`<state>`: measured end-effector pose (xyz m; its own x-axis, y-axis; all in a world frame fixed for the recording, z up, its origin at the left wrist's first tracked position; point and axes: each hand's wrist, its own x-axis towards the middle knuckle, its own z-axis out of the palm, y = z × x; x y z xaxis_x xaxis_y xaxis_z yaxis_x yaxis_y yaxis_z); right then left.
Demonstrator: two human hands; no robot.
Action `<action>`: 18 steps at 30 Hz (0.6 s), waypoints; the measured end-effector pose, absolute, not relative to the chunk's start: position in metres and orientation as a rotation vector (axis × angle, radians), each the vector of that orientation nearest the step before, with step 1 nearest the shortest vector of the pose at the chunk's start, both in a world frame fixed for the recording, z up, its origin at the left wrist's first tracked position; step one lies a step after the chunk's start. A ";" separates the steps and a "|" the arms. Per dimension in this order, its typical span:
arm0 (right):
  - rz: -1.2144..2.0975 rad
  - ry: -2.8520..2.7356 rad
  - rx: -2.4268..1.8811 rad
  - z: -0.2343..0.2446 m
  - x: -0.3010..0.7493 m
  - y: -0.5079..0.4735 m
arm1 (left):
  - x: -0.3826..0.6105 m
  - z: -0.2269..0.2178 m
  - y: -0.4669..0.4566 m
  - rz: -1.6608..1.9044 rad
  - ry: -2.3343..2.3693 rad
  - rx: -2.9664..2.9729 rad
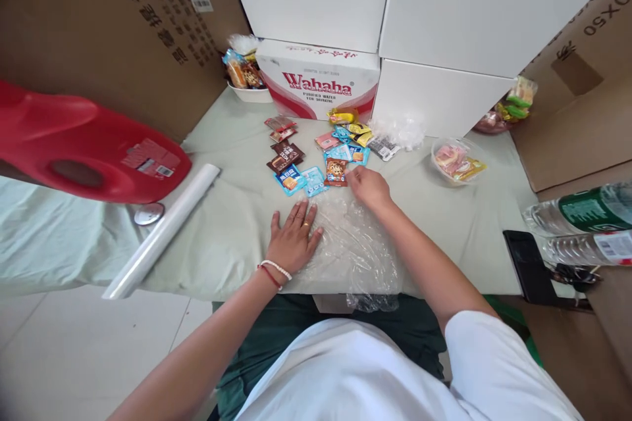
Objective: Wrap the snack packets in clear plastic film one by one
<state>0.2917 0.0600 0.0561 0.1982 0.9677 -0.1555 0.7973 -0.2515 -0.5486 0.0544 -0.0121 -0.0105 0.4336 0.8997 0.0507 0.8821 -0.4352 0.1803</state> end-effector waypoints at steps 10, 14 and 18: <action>1.047 -1.336 -2.069 0.030 0.258 0.127 | 0.050 -0.008 -0.012 0.325 1.537 2.513; 1.024 -1.257 -1.993 0.034 0.280 0.129 | 0.049 -0.007 -0.012 0.363 1.512 2.483; 0.918 -1.268 -1.954 0.042 0.312 0.125 | 0.047 -0.007 -0.012 0.382 1.491 2.462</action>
<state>0.3118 0.1253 0.0422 0.2951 0.9310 -0.2149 0.4944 -0.3413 -0.7994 0.0471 -0.0121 -0.0071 0.4456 0.8897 0.0990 0.8277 -0.4516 0.3332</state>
